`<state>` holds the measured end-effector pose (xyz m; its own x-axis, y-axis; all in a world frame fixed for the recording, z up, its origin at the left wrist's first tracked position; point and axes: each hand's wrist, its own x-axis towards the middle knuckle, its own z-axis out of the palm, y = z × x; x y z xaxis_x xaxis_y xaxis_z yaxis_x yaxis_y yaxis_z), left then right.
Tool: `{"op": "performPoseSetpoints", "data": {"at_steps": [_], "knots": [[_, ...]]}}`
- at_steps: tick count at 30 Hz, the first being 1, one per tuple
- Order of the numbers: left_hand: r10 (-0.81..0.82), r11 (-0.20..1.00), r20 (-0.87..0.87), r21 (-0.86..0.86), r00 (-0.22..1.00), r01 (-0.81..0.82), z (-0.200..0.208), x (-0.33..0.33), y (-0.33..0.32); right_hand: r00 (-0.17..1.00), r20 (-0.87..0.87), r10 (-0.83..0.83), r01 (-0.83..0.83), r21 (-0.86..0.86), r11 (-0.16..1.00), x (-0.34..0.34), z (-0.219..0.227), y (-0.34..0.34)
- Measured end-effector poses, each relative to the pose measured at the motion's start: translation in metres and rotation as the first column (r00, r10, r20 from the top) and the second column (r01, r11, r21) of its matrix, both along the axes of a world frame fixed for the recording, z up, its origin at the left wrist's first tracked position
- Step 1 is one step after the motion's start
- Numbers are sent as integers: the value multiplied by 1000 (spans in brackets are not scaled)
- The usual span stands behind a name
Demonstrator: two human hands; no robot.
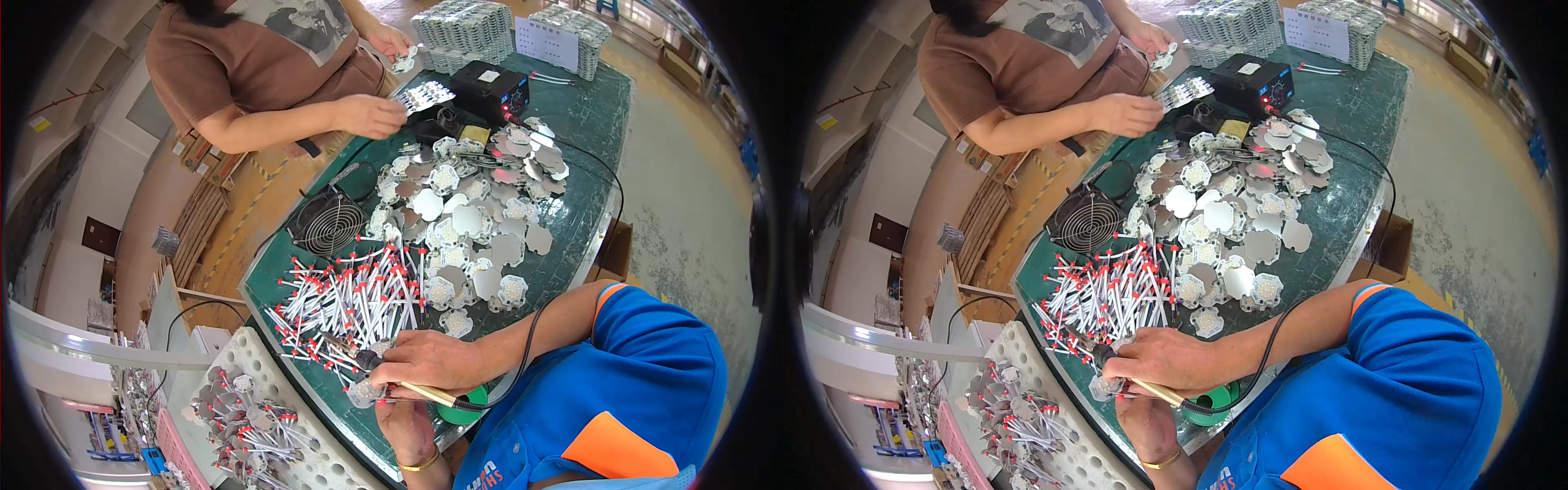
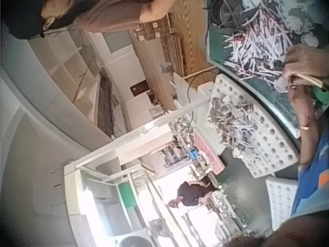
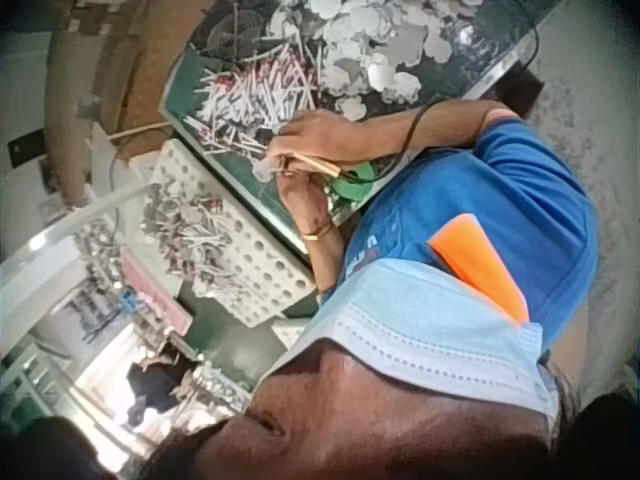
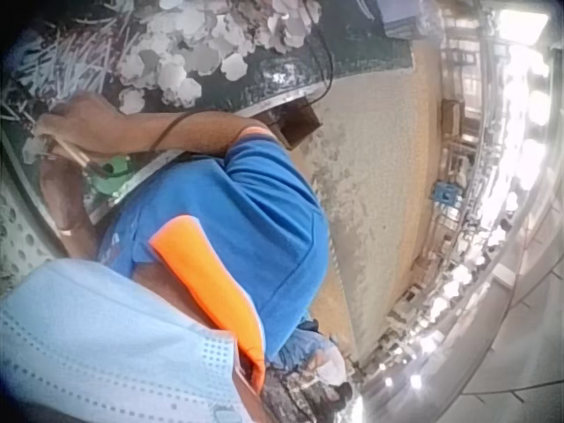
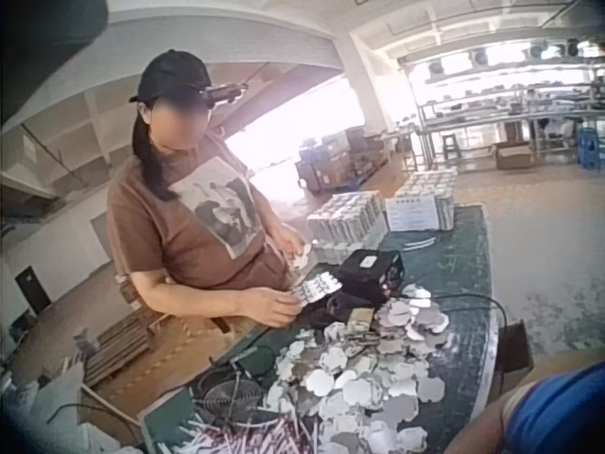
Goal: The person solders wire leads onto LED circuit boards using a soldering iron by hand.
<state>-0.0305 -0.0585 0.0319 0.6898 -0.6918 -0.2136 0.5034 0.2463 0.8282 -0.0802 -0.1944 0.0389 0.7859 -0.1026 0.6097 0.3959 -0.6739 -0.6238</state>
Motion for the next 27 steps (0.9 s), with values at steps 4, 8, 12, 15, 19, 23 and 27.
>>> {"op": "performPoseSetpoints", "data": {"at_steps": [4, 8, 12, 15, 19, 23, 27], "knots": [[9, 999, 4, 31, 1000, -9, -3, 2, 1, 997, -58, 45, -45, 4, 999, -1, 5, -1], [-21, 1000, -44, -24, 999, 20, -2, 5, 2, 996, -68, 58, -57, 22, 998, -3, 6, -1], [-5, 995, -67, -95, 998, -1, -2, 7, 2, 997, -56, 61, -57, 68, 996, -5, 3, 2], [-38, 982, -98, -187, 994, 20, -5, 11, 4, 996, -30, 78, -76, 75, 994, -6, 4, 3], [17, 991, -116, -127, 993, -31, 9, 2, -1, 998, 26, 63, -66, 114, 991, -10, 6, 2], [-16, 955, -156, -295, 988, -32, -5, 10, 7, 977, 208, -34, -3, 174, 985, -17, 19, -1], [2, 861, -239, -493, 971, -123, 4, 24, 17, 943, 311, -117, -5, 368, 930, -20, 21, -6]]}}
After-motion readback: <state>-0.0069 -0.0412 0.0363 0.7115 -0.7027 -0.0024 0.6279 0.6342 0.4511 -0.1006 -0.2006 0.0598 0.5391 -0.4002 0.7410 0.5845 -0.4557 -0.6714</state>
